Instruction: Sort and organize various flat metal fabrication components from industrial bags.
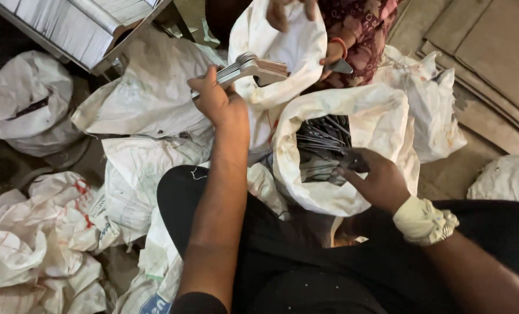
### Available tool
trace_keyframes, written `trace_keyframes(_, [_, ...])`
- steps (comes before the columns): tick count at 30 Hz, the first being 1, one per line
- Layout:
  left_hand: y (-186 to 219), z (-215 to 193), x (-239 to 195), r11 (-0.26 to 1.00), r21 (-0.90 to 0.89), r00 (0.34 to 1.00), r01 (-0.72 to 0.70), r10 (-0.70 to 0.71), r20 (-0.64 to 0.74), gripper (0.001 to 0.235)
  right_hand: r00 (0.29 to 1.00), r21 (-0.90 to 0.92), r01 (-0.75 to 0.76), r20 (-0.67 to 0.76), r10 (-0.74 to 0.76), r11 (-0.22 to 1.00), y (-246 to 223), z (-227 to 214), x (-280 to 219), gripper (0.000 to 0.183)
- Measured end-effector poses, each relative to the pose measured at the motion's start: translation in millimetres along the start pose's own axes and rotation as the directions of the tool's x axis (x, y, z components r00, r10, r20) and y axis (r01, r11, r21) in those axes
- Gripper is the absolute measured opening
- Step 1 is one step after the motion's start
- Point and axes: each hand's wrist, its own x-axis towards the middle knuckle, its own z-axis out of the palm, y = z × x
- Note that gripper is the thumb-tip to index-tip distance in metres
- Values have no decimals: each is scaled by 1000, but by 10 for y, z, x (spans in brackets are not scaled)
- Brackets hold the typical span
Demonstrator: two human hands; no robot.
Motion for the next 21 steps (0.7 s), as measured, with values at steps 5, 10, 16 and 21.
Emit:
trace_keyframes(5, [-40,-188,107,998,-41,999,38,-37,27,19,999,-72,-35,38,37,997,253,103,-47,43])
trace_keyframes(10, [-108,-157,228,999,24,998,45,-46,49,21,991,-73,-82,103,90,994,287,179,123,39])
trace_keyframes(16, [-119,-324,362,989,-139,948,48,-2,318,25,992,-272,-109,-88,88,956,476,86,98,27])
trace_keyframes(21, [59,-273,287,994,-104,962,12,17,274,29,988,-166,-154,3,157,974,394,83,134,32])
